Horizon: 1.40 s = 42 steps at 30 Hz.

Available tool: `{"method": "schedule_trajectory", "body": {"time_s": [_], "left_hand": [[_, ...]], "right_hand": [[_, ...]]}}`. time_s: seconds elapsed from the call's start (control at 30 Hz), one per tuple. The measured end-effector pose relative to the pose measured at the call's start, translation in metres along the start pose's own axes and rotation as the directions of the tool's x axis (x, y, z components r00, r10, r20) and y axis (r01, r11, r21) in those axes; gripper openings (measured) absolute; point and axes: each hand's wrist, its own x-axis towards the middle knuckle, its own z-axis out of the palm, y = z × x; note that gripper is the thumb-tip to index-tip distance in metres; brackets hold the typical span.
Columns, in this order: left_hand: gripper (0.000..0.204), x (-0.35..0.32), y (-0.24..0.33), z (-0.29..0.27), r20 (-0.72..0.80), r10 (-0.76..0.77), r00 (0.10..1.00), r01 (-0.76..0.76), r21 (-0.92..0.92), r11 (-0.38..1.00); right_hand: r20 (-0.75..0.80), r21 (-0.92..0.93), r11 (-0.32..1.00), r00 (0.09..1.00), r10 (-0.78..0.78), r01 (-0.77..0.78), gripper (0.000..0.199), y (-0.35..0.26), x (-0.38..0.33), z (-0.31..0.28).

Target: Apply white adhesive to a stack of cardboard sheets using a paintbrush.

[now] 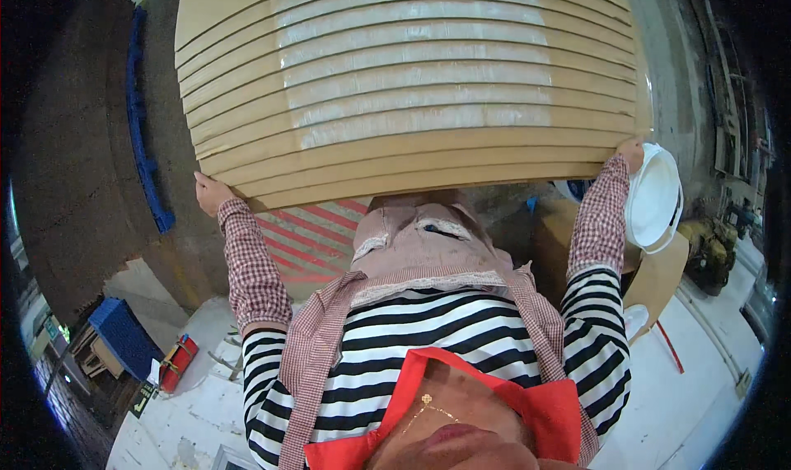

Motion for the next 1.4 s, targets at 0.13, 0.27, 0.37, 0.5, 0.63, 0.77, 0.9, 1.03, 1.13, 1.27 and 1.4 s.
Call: {"method": "schedule_trajectory", "body": {"time_s": [0.13,0.27,0.37,0.5,0.63,0.77,0.9,1.03,1.13,1.27,1.4], "left_hand": [[0.055,0.002,-0.003,-0.004,0.026,-0.023,0.999,0.024,-0.016,1.0],[0.051,-0.002,-0.022,-0.005,0.01,0.064,0.998,-0.064,-0.028,0.998],[0.051,-0.002,-0.051,-0.009,-0.027,0.15,0.988,-0.147,0.073,0.986],[0.049,0.011,-0.079,-0.006,0.255,0.246,0.935,-0.239,-0.058,0.969],[0.047,0.032,-0.088,-0.006,0.416,0.316,0.853,-0.406,0.146,0.902],[0.047,0.044,-0.093,-0.012,0.411,0.356,0.839,-0.364,-0.062,0.929],[0.057,0.036,-0.082,-0.008,0.526,0.007,0.851,0.262,-0.436,0.861],[0.058,0.034,-0.062,-0.014,0.284,-0.007,0.959,0.151,-0.488,0.86],[0.054,0.051,-0.052,-0.032,0.239,0.023,0.971,0.116,-0.551,0.826],[0.05,0.055,-0.041,-0.031,0.059,-0.001,0.998,0.034,-0.563,0.826],[0.048,0.041,-0.036,-0.006,-0.02,-0.121,0.992,0.089,-0.562,0.822]], "right_hand": [[0.066,0.073,0.997,0.998,0.023,-0.028,0.056,-0.009,-0.007,-0.013],[0.031,0.082,0.993,0.996,-0.09,0.087,0.053,-0.001,-0.016,-0.025],[-0.119,-0.006,0.97,0.963,-0.242,0.243,0.048,0.016,-0.02,-0.034],[0.346,-0.018,0.947,0.89,-0.296,0.322,0.051,0.03,-0.015,-0.047],[0.506,-0.196,0.855,0.796,-0.332,0.48,0.053,0.03,0.007,-0.054],[0.523,-0.046,0.907,0.783,-0.335,0.419,0.064,0.045,0.031,-0.042],[0.341,0.286,0.921,0.871,-0.355,0.263,0.07,0.055,0.024,-0.015],[0.256,0.441,0.889,0.931,-0.259,0.126,0.062,0.045,0.026,-0.021],[0.053,0.703,0.711,0.996,-0.069,0.012,0.045,0.035,0.034,-0.039],[0.073,0.62,0.784,0.997,-0.02,-0.03,0.042,0.026,0.031,-0.037],[-0.018,0.591,0.802,0.995,-0.094,0.086,0.04,0.024,0.022,-0.006]]}}
